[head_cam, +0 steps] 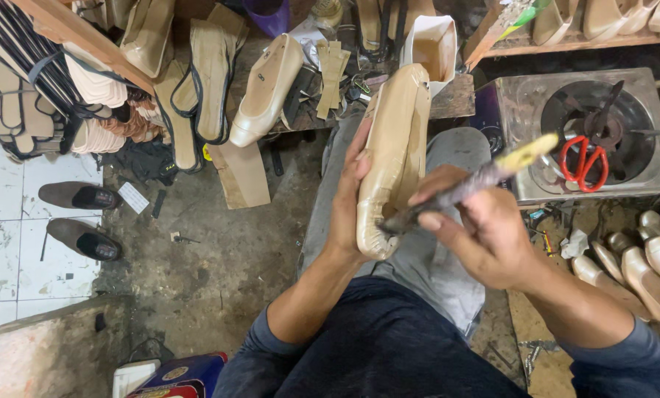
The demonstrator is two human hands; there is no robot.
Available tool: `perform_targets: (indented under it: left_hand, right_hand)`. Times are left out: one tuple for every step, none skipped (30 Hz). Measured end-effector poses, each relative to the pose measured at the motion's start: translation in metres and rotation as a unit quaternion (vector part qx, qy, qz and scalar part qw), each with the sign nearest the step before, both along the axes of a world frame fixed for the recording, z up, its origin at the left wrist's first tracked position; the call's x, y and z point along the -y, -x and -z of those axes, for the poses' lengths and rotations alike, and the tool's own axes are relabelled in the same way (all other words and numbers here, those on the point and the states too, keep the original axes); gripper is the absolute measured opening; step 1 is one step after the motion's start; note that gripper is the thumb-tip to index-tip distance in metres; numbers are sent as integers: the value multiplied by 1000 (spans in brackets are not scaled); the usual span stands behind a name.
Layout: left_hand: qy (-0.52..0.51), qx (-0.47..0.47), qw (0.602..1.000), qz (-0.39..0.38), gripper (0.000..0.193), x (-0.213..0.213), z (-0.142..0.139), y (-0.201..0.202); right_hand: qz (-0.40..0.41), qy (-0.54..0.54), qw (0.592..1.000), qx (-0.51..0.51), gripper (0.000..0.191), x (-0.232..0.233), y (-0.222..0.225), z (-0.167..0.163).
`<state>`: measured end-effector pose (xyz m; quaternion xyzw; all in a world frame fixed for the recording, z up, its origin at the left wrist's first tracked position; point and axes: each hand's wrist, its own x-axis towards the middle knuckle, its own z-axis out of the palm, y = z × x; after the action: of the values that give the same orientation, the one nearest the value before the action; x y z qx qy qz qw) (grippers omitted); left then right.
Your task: The person is repairing a shoe by applying glue to the sole and pressing it into place. They use a tool to spread the glue and ensure the sole is properly attached.
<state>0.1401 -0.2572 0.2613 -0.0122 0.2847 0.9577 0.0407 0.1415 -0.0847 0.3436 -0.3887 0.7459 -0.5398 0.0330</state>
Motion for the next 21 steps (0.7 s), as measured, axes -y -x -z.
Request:
perform_targets:
  left_hand:
    - [3,7,1000,2,80,0,0,-1]
    - [5,12,1000,4,80,0,0,-2]
    - [8,16,1000,5,81,0,0,-2]
    - [11,10,1000,4,81,1,0,-2]
    - [12,8,1000,6,81,1,-1,-3]
    - [13,3,1000,8,80,1,-1,-3]
    - [11,1,1000,10,81,1,-1,-3]
    - [10,-2,1000,10,81,1,-1,-3]
    - [9,-3,1000,9,82,1,-1,-3]
    - [11,1,1000,7,82,1,-1,-3]
    - [13,7,1000,5,82,2,-1,-3]
    - [14,11,1000,5,83,2,-1,-2]
    - [13,9,1000,9,83,2,-1,-2]
    - [12,6,1000,12,84,2,-1,-2]
    - [11,4,1000,14,84,3,-1,-2]
    - [13,5,1000,12,84,3,-1,-1]
    - [15,7,1000,11,84,3,-1,-2]
    - [16,9,1000,12,83,4,-2,-2]
    - [16,9,1000,14,83,4,-2,-2]
    - [17,8,1000,15,83,4,-2,-3]
    - [18,7,1000,16,83,4,-2,-2]
  right_hand:
    - [19,5,998,56,17,0,-2,1]
    - [38,10,993,110,16,0,-2,2]
    - [55,11,993,107,15,1,-3,3]
    - [71,11,992,108,14,1,-3,4]
    - [90,11,990,112,14,1,-4,4]
    - [91,7,989,119,14,1,-4,5]
    - [92,4,988,123,15,1,-4,6]
    - [91,2,988,126,16,1,-4,6]
    - [100,-5,987,127,16,2,-3,7]
    - [108,-13,985,131,16,2,-3,7]
    - [117,-20,984,135,16,2,-3,7]
    - [108,-4,984,141,16,2,-3,7]
    - [98,13,984,146,15,2,-3,7]
    - [87,31,985,149,15,3,-2,7]
    - [101,16,983,150,15,3,-2,7]
    - [115,0,982,153,15,4,-1,7]
    - [129,-15,979,158,14,4,-1,8]
    - [120,-1,982,149,14,4,0,9]
    - [111,13,984,138,14,4,0,9]
    - [99,28,987,127,13,4,1,10]
    - [105,27,985,135,13,4,1,10]
